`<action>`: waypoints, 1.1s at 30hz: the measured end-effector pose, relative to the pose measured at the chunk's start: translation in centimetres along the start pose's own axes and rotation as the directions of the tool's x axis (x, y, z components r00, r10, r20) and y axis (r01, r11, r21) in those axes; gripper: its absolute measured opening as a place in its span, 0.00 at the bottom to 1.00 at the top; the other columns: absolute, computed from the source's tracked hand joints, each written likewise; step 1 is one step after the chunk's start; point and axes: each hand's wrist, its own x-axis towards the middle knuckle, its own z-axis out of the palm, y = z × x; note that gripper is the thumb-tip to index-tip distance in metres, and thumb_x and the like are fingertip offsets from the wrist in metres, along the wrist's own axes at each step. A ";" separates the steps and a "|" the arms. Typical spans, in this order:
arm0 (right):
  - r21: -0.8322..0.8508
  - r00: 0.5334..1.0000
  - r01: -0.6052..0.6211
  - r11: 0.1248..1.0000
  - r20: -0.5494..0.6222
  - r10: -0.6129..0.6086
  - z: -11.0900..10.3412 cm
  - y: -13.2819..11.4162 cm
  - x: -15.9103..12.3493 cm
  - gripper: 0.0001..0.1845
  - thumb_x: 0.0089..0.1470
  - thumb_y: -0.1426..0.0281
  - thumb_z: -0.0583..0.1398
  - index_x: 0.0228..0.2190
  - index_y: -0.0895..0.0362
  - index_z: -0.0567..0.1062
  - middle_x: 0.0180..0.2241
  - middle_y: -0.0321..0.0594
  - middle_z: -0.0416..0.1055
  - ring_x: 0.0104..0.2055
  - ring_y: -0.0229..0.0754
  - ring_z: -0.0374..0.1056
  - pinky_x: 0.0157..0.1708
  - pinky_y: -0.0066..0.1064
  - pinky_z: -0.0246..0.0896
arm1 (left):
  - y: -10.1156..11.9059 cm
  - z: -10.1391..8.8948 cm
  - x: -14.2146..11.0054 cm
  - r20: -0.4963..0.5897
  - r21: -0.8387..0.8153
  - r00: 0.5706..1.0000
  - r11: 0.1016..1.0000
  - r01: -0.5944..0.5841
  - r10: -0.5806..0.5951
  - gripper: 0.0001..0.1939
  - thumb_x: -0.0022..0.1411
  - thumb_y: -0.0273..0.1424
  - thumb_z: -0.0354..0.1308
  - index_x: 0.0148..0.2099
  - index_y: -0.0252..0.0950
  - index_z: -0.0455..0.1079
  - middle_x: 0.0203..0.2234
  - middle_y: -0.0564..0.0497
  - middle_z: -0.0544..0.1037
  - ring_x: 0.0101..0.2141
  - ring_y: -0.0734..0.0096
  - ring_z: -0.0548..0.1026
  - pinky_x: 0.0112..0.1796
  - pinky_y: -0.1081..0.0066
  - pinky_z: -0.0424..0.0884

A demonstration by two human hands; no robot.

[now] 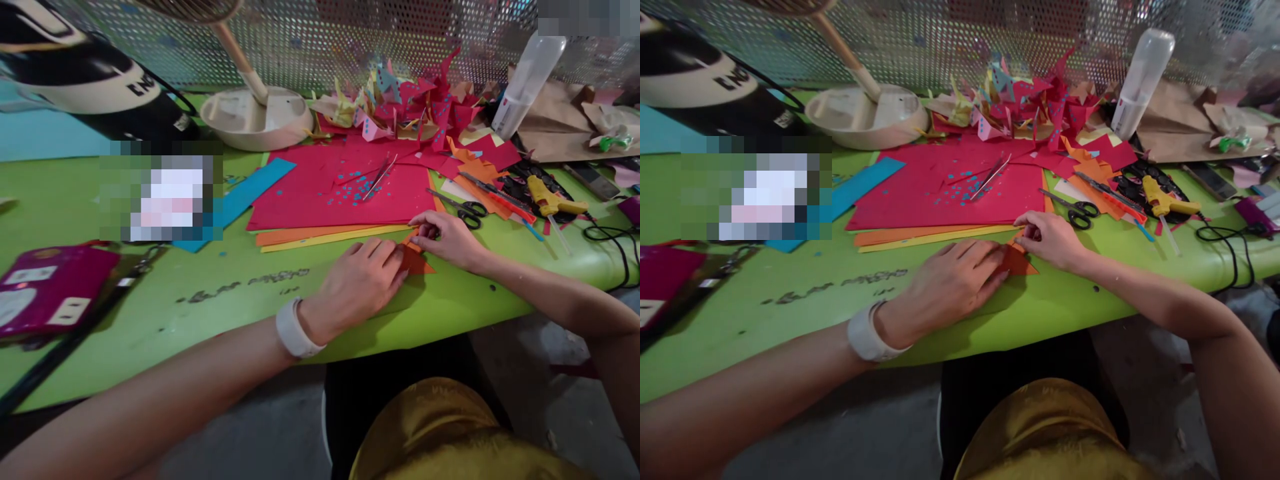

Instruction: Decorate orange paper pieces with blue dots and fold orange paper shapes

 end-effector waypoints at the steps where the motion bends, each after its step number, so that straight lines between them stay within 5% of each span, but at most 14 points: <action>1: -0.009 1.000 0.008 1.000 0.001 -0.008 0.0 0.0 0.0 0.09 0.53 0.72 0.63 0.38 0.58 0.75 0.29 0.35 0.72 0.30 0.36 0.66 0.33 0.29 0.61 | 0.0 0.0 0.0 -0.010 0.002 1.000 1.000 -0.001 0.001 0.16 0.70 0.33 0.51 0.51 0.27 0.73 0.41 0.38 0.78 0.40 0.55 0.74 0.38 0.59 0.73; 26: -0.289 1.000 0.017 0.957 -0.005 -0.019 -0.5 0.6 -0.3 0.13 0.54 0.65 0.66 0.40 0.57 0.74 0.32 0.39 0.72 0.38 0.44 0.66 0.44 0.36 0.54 | -1.0 0.2 0.5 -0.042 -0.098 0.991 0.987 -0.131 0.128 0.20 0.72 0.38 0.48 0.53 0.29 0.73 0.45 0.38 0.78 0.43 0.56 0.75 0.44 0.59 0.73; 33: -0.156 0.995 0.066 0.986 0.085 -0.053 -1.3 1.5 -0.1 0.13 0.54 0.73 0.65 0.43 0.57 0.76 0.35 0.40 0.74 0.39 0.42 0.68 0.45 0.35 0.58 | -1.0 0.2 0.6 -0.028 -0.111 0.991 0.985 -0.133 0.131 0.21 0.72 0.38 0.48 0.56 0.28 0.71 0.45 0.37 0.77 0.43 0.55 0.76 0.42 0.58 0.74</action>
